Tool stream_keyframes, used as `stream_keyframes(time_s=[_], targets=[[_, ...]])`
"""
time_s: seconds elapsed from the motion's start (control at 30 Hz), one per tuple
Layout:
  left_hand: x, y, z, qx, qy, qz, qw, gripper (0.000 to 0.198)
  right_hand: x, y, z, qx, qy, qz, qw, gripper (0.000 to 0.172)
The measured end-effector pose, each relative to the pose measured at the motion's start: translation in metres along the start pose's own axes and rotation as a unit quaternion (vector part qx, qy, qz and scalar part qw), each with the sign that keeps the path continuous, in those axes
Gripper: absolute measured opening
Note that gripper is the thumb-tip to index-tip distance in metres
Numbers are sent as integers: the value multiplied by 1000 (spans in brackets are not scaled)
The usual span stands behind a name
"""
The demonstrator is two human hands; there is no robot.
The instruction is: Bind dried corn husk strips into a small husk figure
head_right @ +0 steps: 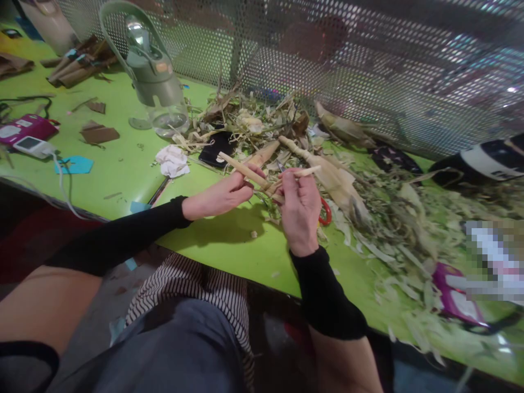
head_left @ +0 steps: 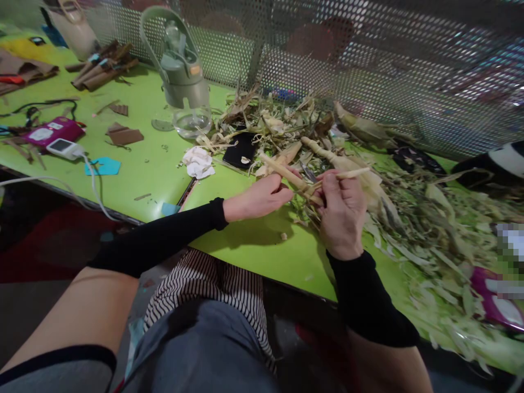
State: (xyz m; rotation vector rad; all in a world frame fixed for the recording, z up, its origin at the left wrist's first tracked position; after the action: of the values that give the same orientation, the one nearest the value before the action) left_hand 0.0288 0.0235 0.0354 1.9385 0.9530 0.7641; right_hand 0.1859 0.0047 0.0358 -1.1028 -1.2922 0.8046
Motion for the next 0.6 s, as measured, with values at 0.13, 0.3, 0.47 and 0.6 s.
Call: stream_keyframes(time_s=[0.13, 0.3, 0.47, 0.6], targets=[[-1, 2, 4, 9, -15, 40, 999, 25, 2, 2, -2, 7, 25, 9, 1000, 38], [-4, -8, 12, -1, -55, -20, 998, 27, -1, 6, 8, -26, -25, 37, 999, 45], [-5, -7, 15, 6, -60, -22, 998, 16, -8, 0, 16, -63, -56, 14, 996, 48], [-3, -10, 10, 27, -34, -18, 999, 15, -11, -3, 19, -29, -70, 27, 997, 48]])
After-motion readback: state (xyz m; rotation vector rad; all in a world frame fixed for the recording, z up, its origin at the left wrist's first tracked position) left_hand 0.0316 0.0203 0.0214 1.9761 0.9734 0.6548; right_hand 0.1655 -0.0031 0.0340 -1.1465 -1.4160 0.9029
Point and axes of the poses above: each hand's wrist, its own x-axis towards the middle knuckle, its own z-axis out of the palm, y = z × x, the point moved 6 cm from there along x, towards the middle knuckle, and after that the axes turned 13 degrees about x, right-handed, at the moved point
